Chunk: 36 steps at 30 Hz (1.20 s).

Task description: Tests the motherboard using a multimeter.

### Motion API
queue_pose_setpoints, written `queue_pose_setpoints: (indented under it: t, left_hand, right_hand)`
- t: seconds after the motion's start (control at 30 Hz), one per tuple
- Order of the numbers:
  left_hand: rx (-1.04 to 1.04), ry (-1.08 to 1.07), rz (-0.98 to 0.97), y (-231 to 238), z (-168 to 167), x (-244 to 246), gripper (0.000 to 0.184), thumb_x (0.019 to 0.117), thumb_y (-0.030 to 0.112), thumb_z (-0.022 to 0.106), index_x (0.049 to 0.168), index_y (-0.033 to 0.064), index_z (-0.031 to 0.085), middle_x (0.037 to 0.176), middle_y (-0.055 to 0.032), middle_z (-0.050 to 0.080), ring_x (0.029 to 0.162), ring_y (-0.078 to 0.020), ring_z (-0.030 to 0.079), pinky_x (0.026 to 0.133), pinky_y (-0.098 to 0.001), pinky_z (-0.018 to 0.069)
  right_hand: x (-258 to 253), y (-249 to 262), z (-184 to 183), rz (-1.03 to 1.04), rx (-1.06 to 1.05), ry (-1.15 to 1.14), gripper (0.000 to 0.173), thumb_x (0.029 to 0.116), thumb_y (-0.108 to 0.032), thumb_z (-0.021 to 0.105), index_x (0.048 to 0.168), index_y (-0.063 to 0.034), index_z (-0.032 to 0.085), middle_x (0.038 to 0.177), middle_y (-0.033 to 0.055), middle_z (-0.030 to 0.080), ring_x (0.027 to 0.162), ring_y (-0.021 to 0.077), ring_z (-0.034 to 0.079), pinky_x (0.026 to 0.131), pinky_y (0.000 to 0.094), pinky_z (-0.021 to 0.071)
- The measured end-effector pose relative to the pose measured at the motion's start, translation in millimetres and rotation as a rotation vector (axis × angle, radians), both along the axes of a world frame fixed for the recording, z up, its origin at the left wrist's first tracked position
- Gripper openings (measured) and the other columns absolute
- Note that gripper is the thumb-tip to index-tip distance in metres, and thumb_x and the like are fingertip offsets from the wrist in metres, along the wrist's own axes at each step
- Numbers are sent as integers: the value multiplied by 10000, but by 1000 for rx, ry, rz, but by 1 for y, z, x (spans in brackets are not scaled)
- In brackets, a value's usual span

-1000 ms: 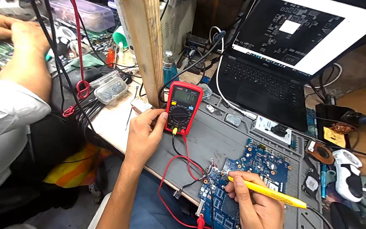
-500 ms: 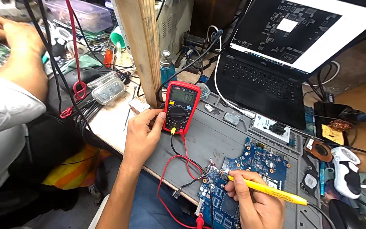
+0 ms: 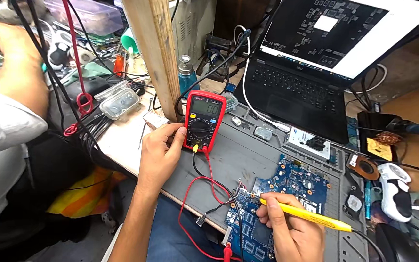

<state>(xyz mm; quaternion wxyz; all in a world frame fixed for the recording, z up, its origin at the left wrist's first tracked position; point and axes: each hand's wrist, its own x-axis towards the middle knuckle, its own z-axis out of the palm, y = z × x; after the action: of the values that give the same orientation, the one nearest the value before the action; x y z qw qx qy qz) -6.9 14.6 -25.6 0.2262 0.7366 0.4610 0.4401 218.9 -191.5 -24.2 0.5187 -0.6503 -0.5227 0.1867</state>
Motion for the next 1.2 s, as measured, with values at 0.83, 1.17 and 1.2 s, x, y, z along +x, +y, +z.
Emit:
queue_pose_setpoints:
  t: [0.83,1.17,1.2]
  left_hand:
    - [-71,-48,-86,1,-2,-8,235,1074,255,547,1180,106,695,868,53,674,682,-25,609,611,-180,518]
    - [-78,-66,-74,1,-3,-8,223,1069,253,558,1164,108,698,845,52,671,672,-40,611,598,-193,517]
    - [-78,-68,-73,1,-3,-8,222,1069,253,559,1163,108,698,846,52,674,670,-39,612,596,-192,518]
  right_hand:
    - [0,-7,13,89,-103,57,256,1072,-271,531,1096,-78,698,863,11,742,722,70,707,609,196,595]
    - [1,-7,12,92,-114,49,253,1070,-269,537,1099,-74,696,863,12,740,723,69,707,611,196,596]
    - [1,-7,12,92,-113,51,255,1071,-270,536,1100,-74,696,860,11,741,723,70,708,611,197,598]
